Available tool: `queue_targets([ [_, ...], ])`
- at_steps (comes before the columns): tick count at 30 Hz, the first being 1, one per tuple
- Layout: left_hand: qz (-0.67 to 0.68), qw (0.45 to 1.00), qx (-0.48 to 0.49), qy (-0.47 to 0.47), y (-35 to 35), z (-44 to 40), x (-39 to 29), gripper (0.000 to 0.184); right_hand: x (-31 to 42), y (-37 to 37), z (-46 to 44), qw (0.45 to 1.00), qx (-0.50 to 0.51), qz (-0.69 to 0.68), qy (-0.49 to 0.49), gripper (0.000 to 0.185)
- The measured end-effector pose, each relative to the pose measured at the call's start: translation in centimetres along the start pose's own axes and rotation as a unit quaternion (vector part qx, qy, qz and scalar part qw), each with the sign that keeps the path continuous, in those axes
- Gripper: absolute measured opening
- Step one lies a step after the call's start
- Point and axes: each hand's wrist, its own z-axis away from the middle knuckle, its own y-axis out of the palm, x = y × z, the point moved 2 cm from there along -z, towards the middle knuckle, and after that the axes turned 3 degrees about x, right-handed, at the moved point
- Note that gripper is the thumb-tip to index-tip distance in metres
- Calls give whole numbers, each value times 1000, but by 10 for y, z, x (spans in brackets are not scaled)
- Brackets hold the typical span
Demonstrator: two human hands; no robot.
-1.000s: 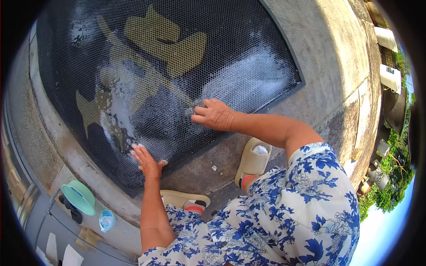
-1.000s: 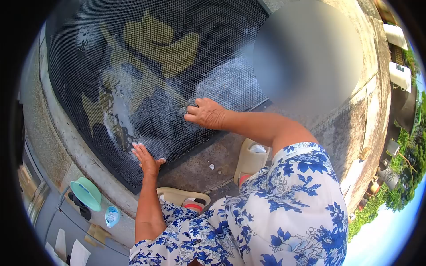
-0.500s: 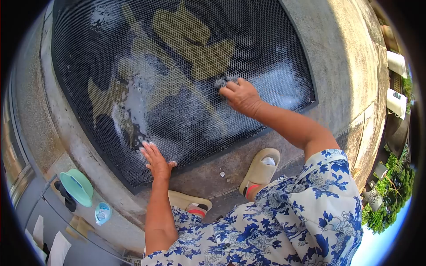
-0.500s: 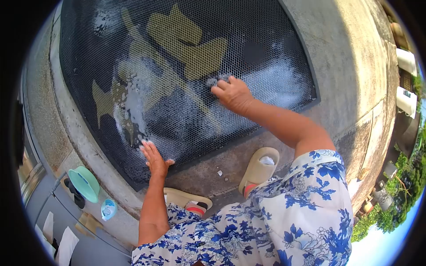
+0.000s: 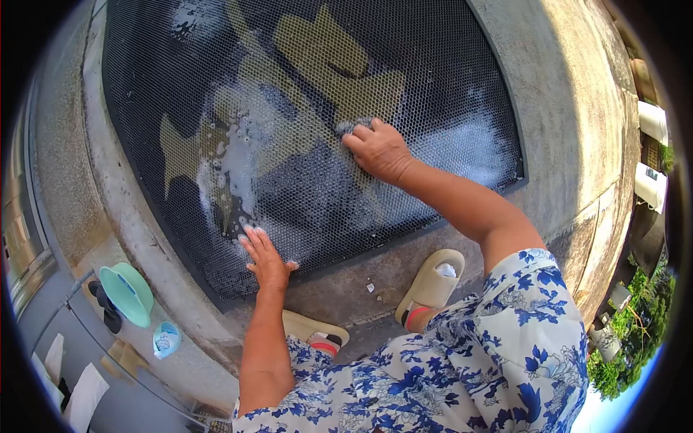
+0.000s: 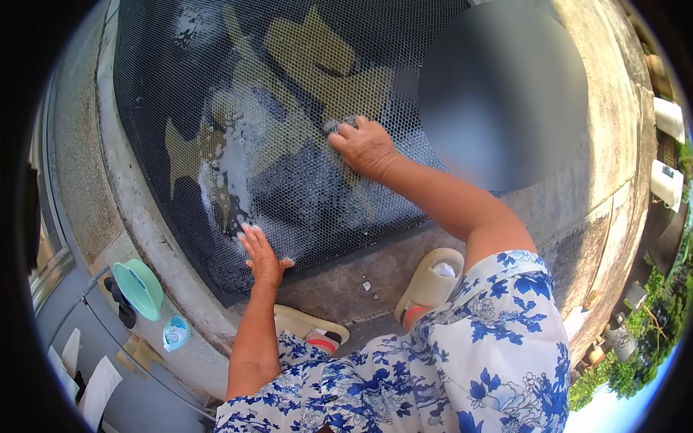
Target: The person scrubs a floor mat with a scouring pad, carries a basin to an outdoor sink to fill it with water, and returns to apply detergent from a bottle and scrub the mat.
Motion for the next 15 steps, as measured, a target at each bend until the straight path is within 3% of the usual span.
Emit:
queue_targets([
  [1, -6, 1000, -9, 5, 1, 1, 1, 124, 28, 5, 27, 995, 71, -28, -65, 20],
  [2, -10, 1000, -19, 10, 3, 1, 1, 124, 33, 8, 40, 995, 74, -31, -66, 20],
  [4, -6, 1000, -23, 11, 2, -1, 1, 124, 40, 12, 55, 972, 47, -63, -221, 22],
  [5, -5, 1000, -25, 15, 3, 1, 2, 123, 20, 15, 38, 977, -13, -65, -201, 23],
  [6, -8, 1000, -20, 12, 5, 3, 3, 123, -2, 11, 13, 984, -7, -43, -174, 23],
  [7, -9, 1000, -23, 16, 4, 3, 2, 123, -23, 11, -12, 991, -63, 10, -114, 28],
  [8, -7, 999, -30, 20, 2, 2, 1, 123, -46, 4, -38, 996, -83, 20, -13, 33],
  [10, -3, 999, -30, 22, 0, -1, 1, 123, -85, -8, -73, 968, -138, 44, 206, 35],
  [12, 6, 1000, -16, 26, -2, 2, 1, 119, -81, -11, -81, 940, -180, 27, 289, 36],
  [14, 25, 999, -20, 17, -4, 5, 0, 119, -41, -10, -67, 982, -32, 25, 185, 37],
  [15, 31, 999, -23, 30, -5, 5, 1, 119, -15, 3, -42, 997, -42, 5, 61, 40],
])
